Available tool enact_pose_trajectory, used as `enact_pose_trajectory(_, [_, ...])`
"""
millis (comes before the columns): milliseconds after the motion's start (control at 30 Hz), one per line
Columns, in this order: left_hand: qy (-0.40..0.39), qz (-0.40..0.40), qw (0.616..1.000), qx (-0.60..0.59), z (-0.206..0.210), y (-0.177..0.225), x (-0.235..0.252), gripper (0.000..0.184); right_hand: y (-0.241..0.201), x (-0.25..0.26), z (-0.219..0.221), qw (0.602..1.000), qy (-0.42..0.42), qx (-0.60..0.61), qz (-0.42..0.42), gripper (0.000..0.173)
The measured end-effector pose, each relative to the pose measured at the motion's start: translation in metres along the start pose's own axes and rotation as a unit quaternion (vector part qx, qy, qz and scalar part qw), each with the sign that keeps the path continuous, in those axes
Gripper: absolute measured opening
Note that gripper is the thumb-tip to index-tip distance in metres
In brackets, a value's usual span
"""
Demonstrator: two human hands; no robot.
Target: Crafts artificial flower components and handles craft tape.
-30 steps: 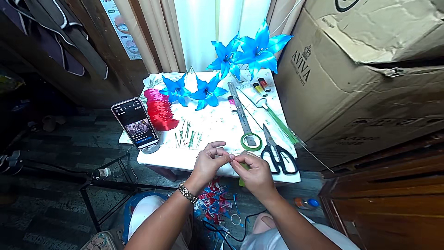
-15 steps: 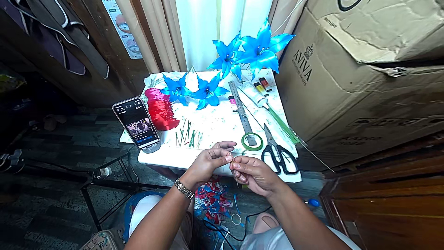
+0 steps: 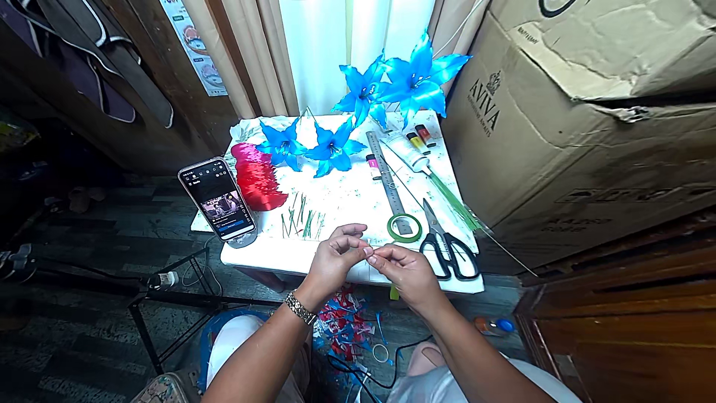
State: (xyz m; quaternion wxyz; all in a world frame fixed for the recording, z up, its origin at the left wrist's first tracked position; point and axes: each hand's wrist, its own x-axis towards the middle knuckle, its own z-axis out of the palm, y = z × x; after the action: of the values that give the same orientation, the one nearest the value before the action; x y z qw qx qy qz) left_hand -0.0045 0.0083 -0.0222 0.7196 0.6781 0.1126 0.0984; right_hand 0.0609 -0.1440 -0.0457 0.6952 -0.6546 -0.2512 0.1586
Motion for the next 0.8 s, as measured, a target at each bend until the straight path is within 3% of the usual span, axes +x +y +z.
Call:
enact_pose_trajectory(133, [-0.028, -0.024, 0.996, -0.086, -0.001, -0.002, 0.001, 0.018, -0.015, 0.003, -0.005, 0.970, -0.073, 0.158, 0.168, 0.019])
enact_pose_trajectory(233, [-0.049, -0.082, 0.978, -0.185, 0.000, 0.000, 0.000, 0.022, -0.015, 0.003, -0.009, 0.940, -0.129, 0.235, 0.213, 0.023])
enact_pose_trajectory(400, [-0.053, -0.101, 0.967, -0.229, 0.002, -0.001, 0.000, 0.027, -0.017, 0.003, -0.006, 0.949, -0.097, 0.222, 0.204, 0.022])
enact_pose_trajectory(533, [-0.046, -0.024, 0.993, -0.107, 0.001, -0.005, 0.001, 0.016, -0.011, 0.001, -0.002, 0.984, -0.028, 0.127, 0.121, 0.014])
enact_pose_trajectory(667, [0.007, -0.011, 1.000, 0.002, 0.003, -0.002, 0.000, 0.012, -0.003, -0.001, 0.001, 0.999, 0.010, 0.006, 0.030, 0.006])
enact_pose_trajectory(800, [0.010, -0.012, 1.000, -0.021, 0.001, 0.001, 0.000, 0.018, -0.013, 0.000, 0.000, 0.987, -0.044, 0.086, 0.125, 0.013])
